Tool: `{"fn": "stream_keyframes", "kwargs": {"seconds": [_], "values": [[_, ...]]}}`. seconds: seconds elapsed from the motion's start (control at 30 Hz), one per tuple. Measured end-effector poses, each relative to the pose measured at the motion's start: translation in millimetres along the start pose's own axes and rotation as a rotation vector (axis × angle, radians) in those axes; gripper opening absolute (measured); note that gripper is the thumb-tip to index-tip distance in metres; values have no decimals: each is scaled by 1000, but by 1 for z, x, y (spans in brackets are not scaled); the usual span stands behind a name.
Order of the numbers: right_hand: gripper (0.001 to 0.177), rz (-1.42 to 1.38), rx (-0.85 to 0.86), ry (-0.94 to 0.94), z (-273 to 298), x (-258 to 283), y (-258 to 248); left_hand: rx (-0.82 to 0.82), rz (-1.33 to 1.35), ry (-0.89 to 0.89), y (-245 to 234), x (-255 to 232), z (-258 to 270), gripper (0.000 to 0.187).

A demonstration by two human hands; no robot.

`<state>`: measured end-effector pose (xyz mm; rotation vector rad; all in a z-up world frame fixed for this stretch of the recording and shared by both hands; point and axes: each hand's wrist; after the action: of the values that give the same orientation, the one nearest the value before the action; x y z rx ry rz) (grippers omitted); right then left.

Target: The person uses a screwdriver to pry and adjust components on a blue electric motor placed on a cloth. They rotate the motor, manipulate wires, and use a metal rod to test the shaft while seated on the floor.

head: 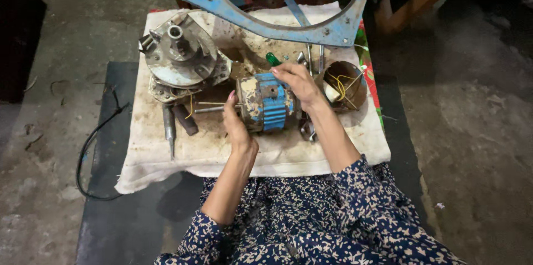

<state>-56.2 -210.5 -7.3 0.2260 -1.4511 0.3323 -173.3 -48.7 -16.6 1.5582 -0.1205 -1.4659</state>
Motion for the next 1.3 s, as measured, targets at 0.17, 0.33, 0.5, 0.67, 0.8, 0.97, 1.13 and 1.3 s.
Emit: {"fn": "stream_keyframes", "kwargs": {"seconds": [0.17,0.33,0.5,0.67,0.8,0.97,1.13,1.3], "values": [[33,16,53,63,-18,4,-1,-20,23,-21,-1,8,-4,53],[43,-21,147,183,-43,17,3,-12,-30,-50,8,-1,-9,55],[74,-20,74,90,-35,25,-5,79,-46,-182,6,-20,-5,58],[84,-480,118,-55,2,15,-17,210,-563,-128,-28,-44,19,62],[82,-514,72,-107,22,7,-4,376,-1286,818,-39,-70,41,33],[82,79,-171,-267,28,15,19,577,-1573,1579,-26,-102,13,49],[69,512,-369,98,11,17,23,812,-1671,1260,-38,-109,-15,38],[75,501,-296,-118,-20,18,19,850,-1575,1241,-46,-116,-34,29]]}}
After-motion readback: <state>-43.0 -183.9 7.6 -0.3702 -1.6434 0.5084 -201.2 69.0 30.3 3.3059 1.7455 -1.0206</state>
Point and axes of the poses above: each hand's wrist, its own z-axis away from the middle knuckle, its own y-axis out of the palm, x = y × z, and after that the axes turned 11 degrees about y, right-handed
